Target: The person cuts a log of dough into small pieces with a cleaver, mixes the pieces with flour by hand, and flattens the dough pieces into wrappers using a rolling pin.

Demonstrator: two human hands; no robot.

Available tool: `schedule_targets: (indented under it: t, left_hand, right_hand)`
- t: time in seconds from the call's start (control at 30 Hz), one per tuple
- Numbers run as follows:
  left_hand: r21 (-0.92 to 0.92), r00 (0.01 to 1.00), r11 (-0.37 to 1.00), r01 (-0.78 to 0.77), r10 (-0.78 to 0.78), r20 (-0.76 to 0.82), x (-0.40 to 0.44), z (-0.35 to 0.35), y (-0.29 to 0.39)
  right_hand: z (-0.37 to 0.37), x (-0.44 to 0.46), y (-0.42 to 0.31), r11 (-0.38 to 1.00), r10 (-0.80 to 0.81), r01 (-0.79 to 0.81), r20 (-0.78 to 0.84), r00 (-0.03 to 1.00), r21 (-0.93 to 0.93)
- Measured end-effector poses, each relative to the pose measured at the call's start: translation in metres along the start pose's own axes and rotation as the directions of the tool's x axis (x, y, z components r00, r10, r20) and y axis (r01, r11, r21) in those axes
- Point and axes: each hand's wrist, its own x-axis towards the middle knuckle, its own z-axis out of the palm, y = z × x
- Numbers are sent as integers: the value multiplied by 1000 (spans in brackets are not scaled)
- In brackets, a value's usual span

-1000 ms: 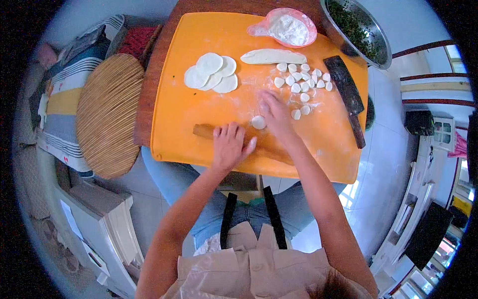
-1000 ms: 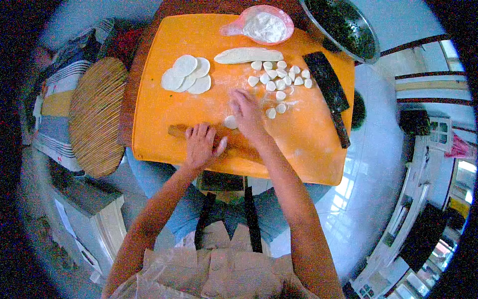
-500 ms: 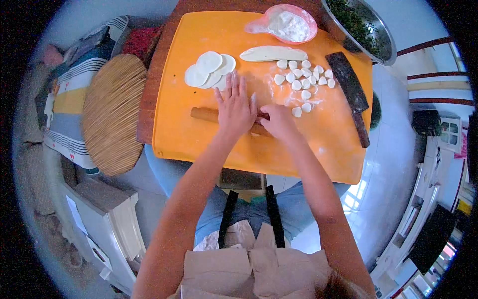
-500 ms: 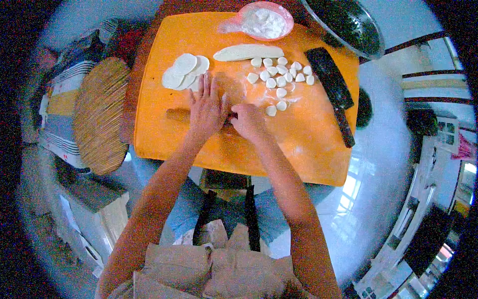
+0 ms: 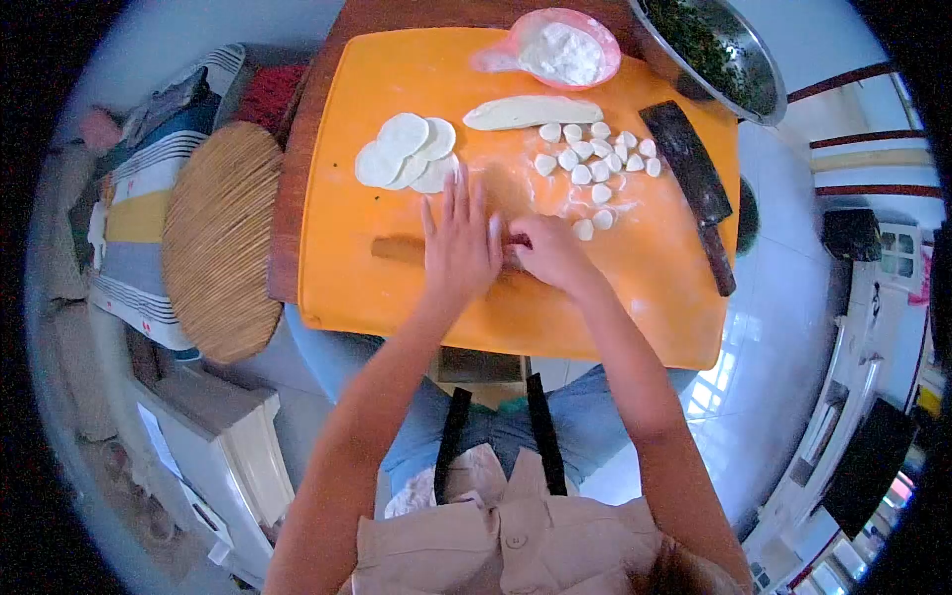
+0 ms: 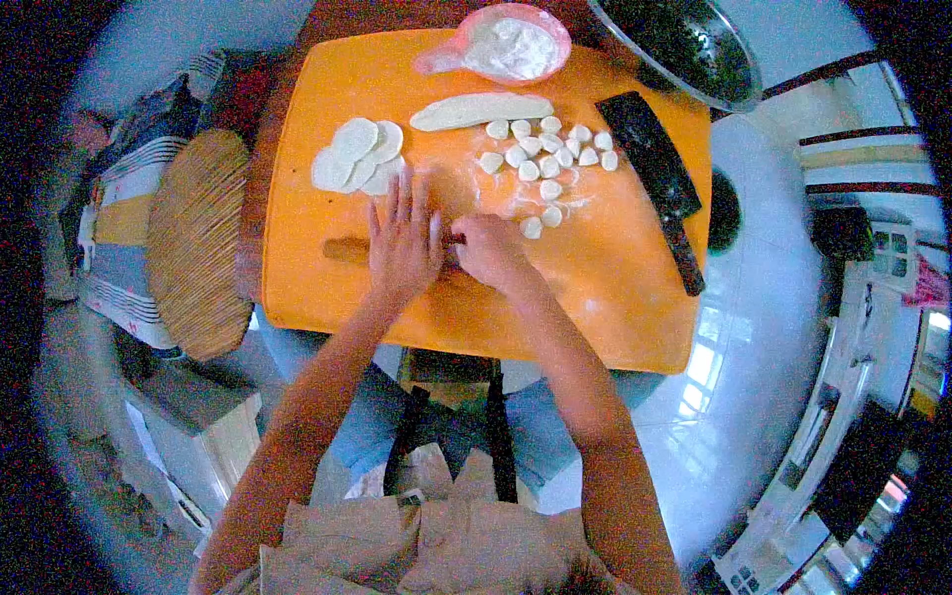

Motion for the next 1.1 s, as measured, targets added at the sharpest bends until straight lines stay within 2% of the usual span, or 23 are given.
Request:
schedule_targets:
  t: [0.07,0.17,0.23,0.27,0.37,0.47,0.57,0.67,0.77,0.8,0.87,0.9,0.97,1.07,1.1]
  left_hand:
    - [52,996,997,-56,52,77,-37,-13,-1]
    - [34,983,996,-82,75,167,-50,-20,-5]
    - [10,997,998,-56,55,57,-13,-13,-1]
    - [-2,999,999,-51,51,-2,6,-8,1]
    - [-20,998,999,39,-39,-42,21,10,0]
    - [60,990,996,-63,54,129,-29,-12,0]
    - [105,974,989,-108,83,212,-48,-19,-4]
    - [18,996,998,-68,67,58,3,-11,3]
    - [-24,999,999,30,-30,-16,22,6,3]
    - [23,999,999,-38,38,13,9,-1,4]
    - [75,985,994,-80,67,159,-32,-15,2]
    - [97,969,990,-101,76,236,-44,-21,0]
    - [86,974,991,-106,86,208,-42,-19,-2]
    - [8,995,999,-51,51,88,6,-6,4]
    - [-35,999,999,-10,11,46,20,2,4]
  right_hand:
    - [-3,-4,7,967,28,-40,55,998,251]
    - [6,-15,6,930,62,-48,-26,998,364]
    - [5,-13,-11,999,55,-54,-36,998,6]
    - [2,-12,-16,983,49,-57,-48,998,-176]
    - [1,-7,-9,991,-12,-3,-113,994,-133]
    - [0,-11,1,954,116,-95,-55,992,286]
    - [9,-22,1,957,103,-68,-109,989,282]
    - [3,-22,-16,991,-4,-10,-102,995,-130]
    - [3,-11,-6,996,77,-81,-81,994,-35]
    - [5,-12,-1,996,79,-72,-132,988,57]
    - [9,-17,8,968,99,-38,-235,967,250]
    - [12,-19,5,965,92,-32,-223,970,259]
    - [17,-26,3,964,81,-28,-193,978,265]
    - [4,-22,-21,990,124,-129,-93,988,-48]
    - [3,-19,-17,993,102,-109,-117,988,-50]
